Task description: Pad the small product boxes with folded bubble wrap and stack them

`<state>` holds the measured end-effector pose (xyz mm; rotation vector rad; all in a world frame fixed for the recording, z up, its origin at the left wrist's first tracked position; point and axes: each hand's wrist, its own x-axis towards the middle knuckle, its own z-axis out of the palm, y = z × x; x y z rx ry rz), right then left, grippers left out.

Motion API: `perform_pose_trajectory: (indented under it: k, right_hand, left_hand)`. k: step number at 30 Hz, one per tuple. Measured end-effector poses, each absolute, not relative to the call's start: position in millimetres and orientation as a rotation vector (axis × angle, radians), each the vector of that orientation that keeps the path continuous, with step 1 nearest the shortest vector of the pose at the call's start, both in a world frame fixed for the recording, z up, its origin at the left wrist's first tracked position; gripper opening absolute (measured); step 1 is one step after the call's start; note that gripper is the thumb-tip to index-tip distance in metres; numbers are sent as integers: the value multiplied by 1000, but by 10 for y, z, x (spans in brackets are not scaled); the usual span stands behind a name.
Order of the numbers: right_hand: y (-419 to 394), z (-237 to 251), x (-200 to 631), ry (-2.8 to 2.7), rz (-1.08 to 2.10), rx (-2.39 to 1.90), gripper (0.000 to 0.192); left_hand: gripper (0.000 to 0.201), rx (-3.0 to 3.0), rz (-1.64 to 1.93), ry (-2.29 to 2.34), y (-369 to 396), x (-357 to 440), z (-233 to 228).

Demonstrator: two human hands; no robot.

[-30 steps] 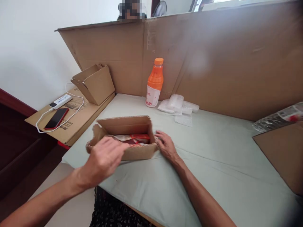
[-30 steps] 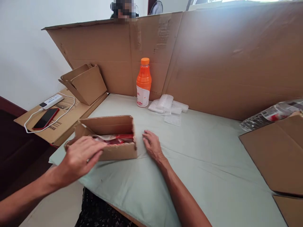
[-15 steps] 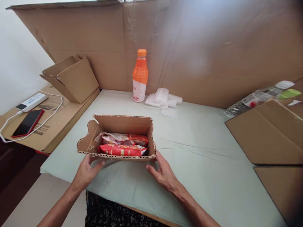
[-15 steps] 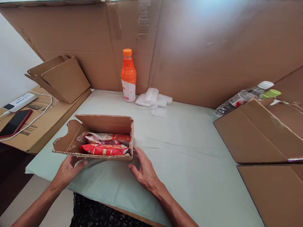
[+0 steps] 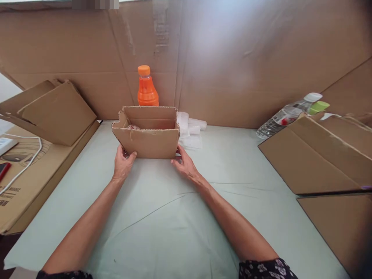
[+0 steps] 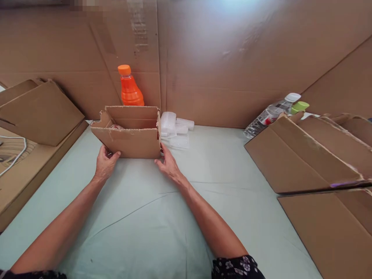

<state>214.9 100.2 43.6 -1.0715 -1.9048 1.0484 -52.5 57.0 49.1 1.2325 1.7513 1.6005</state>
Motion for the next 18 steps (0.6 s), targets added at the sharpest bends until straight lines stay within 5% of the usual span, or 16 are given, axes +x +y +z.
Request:
perform_pose_trajectory:
  k: [9, 18]
  right_hand:
    - [1777, 599, 2509, -2202, 244, -1300, 39]
    - [2089, 1024, 2657, -2141, -105, -1358, 54]
  left_hand:
    - [51, 1229, 1699, 1754, 655, -529, 90]
    - [58, 1222, 1784, 1770, 710, -580, -67]
